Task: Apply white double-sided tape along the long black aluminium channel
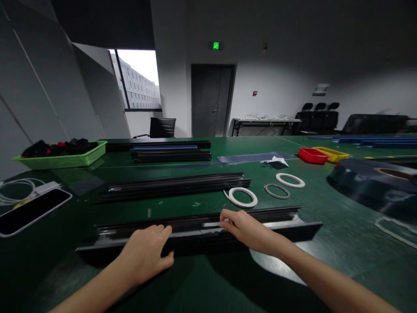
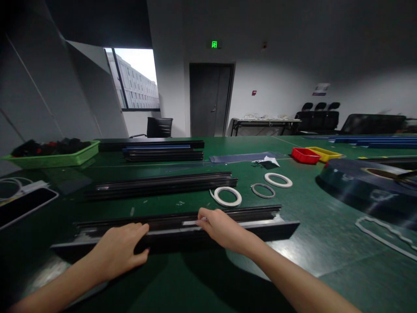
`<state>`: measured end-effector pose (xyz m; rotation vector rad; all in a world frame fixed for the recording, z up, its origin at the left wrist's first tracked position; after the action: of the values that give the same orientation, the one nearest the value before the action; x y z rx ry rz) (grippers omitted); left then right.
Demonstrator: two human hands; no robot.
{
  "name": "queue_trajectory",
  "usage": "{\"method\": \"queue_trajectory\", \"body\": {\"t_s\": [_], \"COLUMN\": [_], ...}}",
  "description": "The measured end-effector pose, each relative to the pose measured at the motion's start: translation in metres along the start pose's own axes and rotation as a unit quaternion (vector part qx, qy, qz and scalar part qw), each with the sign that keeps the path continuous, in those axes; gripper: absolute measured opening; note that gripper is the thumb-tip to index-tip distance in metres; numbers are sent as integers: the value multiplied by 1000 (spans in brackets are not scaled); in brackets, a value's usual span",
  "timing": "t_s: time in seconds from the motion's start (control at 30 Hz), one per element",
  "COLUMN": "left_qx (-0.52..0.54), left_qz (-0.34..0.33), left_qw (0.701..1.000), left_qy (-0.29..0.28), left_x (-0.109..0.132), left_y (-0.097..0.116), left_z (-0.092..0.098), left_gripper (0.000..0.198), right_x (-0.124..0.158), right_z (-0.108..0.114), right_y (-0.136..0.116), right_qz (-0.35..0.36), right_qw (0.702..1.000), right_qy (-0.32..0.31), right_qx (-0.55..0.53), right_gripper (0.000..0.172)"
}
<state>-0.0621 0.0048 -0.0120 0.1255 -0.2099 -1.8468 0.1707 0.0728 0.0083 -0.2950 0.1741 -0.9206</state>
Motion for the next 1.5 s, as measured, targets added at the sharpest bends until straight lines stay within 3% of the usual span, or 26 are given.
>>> {"method": "queue_trajectory", "body": {"t_s": [1.5], "left_qx": [9], "left_qz": [-11], "left_qw": [1000], "left_qy": [13], "left_x": [-1], "left_y": [-4], "left_z": [-2], "left_gripper": [30], "right_x": [-3], "right_z": [-2], "right_y": [-1], "right_qz": [7], "right_qw": [999], "right_qy": [-15], "right_qx": [28], "right_gripper": [27]}}
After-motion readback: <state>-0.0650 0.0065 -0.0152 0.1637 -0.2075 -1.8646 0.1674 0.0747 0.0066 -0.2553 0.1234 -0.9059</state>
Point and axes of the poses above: each hand's wrist, its own x-axis away from the middle knuckle, its own z-axis out of the back of the hand, y = z × x, the point moved 4 cm from there along -x, towards the middle knuckle, and after that the axes turned 10 degrees about x, right-handed, at the moved point
